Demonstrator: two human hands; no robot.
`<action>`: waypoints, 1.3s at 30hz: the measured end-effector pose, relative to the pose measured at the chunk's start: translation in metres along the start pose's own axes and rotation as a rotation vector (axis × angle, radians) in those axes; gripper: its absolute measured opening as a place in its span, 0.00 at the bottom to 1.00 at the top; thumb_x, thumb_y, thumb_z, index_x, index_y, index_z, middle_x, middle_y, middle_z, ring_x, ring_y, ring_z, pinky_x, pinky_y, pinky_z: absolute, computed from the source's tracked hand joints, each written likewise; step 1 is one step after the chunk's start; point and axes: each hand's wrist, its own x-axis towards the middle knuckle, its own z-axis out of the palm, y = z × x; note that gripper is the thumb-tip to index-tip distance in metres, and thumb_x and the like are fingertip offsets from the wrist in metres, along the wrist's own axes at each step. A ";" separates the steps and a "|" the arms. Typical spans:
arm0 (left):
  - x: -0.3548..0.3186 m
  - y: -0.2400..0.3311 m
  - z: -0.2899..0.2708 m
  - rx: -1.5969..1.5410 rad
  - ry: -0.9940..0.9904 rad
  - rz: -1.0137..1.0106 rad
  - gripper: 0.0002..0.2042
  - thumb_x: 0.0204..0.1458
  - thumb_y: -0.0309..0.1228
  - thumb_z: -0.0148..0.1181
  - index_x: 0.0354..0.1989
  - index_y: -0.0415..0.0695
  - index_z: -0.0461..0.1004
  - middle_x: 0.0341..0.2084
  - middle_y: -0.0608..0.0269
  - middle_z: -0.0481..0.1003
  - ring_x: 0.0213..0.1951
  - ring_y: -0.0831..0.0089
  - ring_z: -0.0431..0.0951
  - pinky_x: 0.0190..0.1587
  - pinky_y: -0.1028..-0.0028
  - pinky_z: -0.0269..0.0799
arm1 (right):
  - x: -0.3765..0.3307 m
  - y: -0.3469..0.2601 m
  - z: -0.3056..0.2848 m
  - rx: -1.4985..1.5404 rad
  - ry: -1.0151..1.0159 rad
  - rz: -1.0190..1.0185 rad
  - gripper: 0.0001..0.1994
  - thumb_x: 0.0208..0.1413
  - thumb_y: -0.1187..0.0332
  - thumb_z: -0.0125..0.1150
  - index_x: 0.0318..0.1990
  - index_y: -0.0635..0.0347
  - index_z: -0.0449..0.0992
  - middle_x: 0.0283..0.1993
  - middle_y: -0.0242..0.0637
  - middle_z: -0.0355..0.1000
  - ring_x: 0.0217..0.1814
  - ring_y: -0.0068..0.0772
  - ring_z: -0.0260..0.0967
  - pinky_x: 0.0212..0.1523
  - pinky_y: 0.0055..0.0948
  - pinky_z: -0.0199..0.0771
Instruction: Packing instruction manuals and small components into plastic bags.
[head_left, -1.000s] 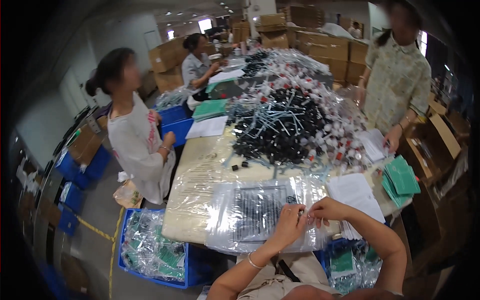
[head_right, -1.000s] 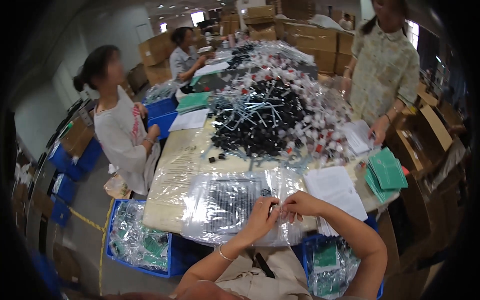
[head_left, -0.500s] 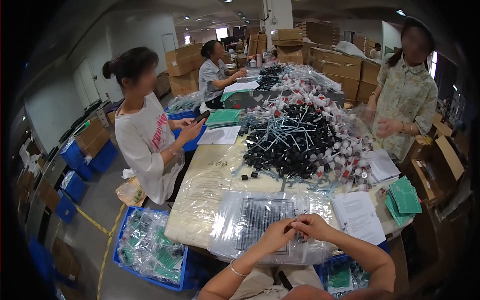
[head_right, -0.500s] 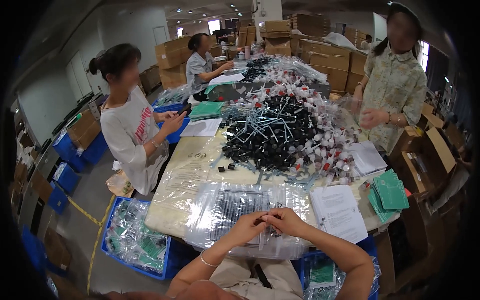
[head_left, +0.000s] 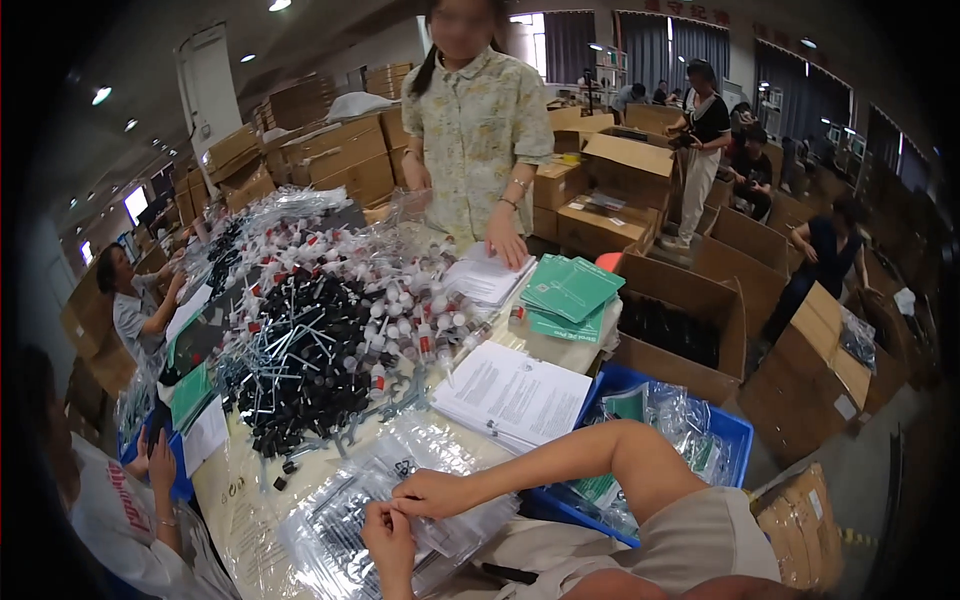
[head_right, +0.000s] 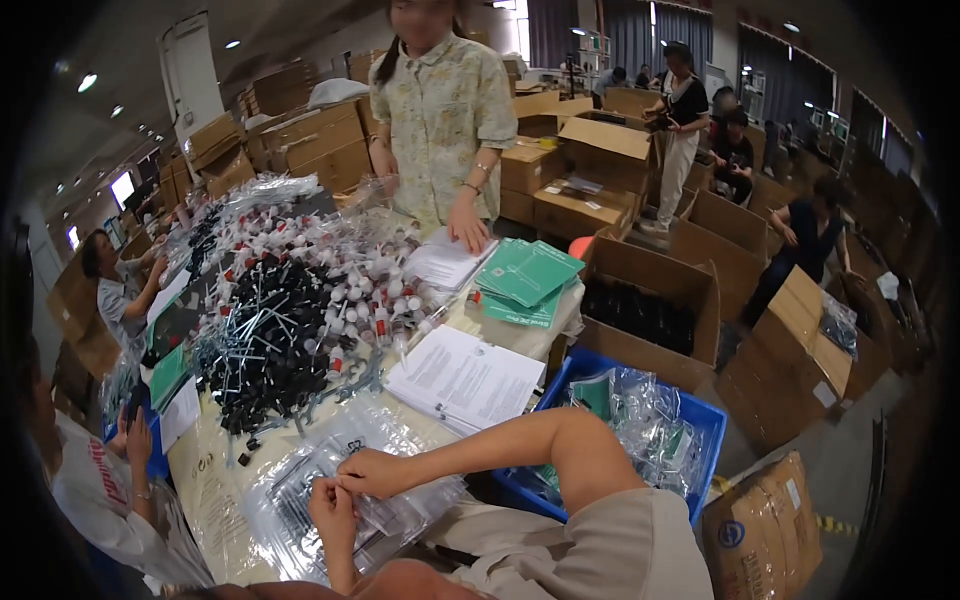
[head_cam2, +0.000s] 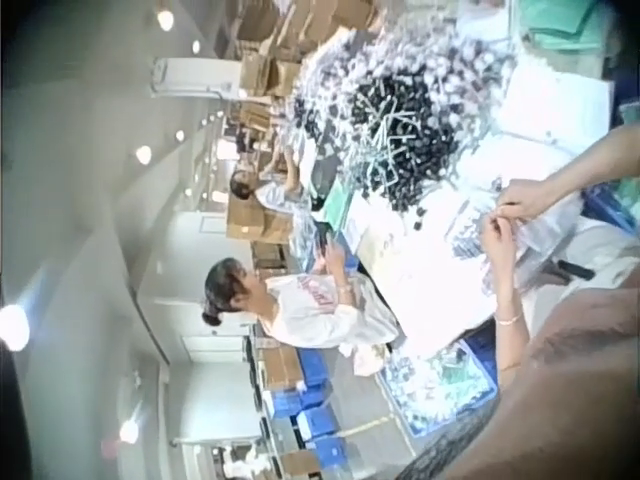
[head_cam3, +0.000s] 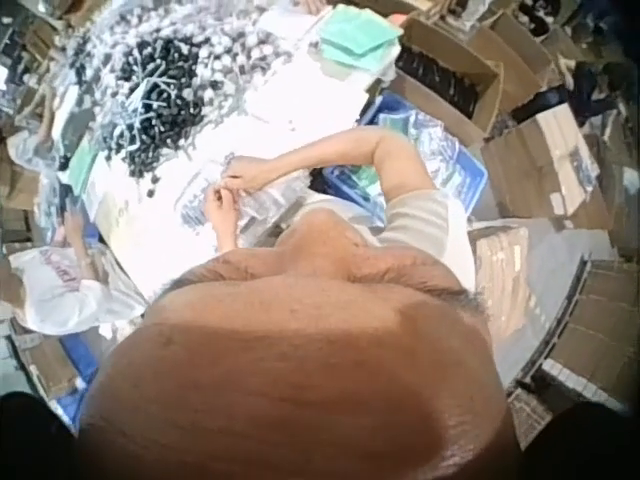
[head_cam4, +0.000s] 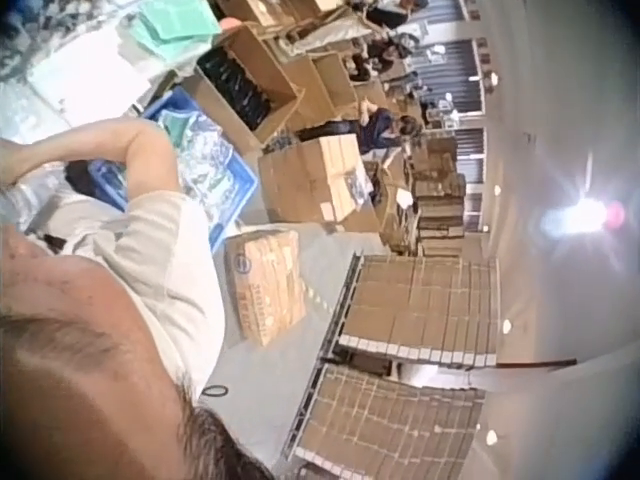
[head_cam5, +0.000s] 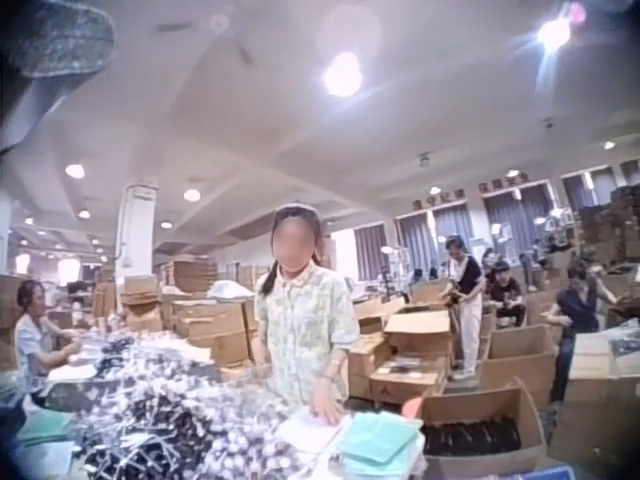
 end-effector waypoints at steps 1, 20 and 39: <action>0.002 -0.003 0.002 0.064 0.009 0.048 0.04 0.52 0.23 0.48 0.26 0.37 0.65 0.12 0.65 0.67 0.15 0.82 0.66 0.15 0.77 0.59 | -0.002 0.007 0.002 -0.061 0.092 -0.093 0.17 0.58 0.62 0.46 0.20 0.65 0.63 0.14 0.37 0.62 0.14 0.26 0.63 0.18 0.28 0.61; 0.003 0.037 -0.018 0.778 -0.087 0.167 0.25 0.40 0.15 0.47 0.50 0.46 0.68 0.30 0.55 0.69 0.30 0.64 0.71 0.30 0.74 0.64 | -0.020 -0.001 -0.007 0.298 0.105 0.129 0.15 0.51 0.66 0.50 0.16 0.64 0.68 0.14 0.35 0.67 0.11 0.21 0.64 0.14 0.23 0.63; -0.019 0.040 -0.064 0.896 -0.088 0.294 0.27 0.36 0.11 0.42 0.50 0.42 0.68 0.43 0.51 0.69 0.42 0.54 0.72 0.42 0.65 0.68 | -0.031 0.005 0.002 -0.745 0.041 -0.177 0.16 0.41 0.59 0.62 0.33 0.63 0.71 0.37 0.41 0.68 0.45 0.41 0.66 0.47 0.37 0.63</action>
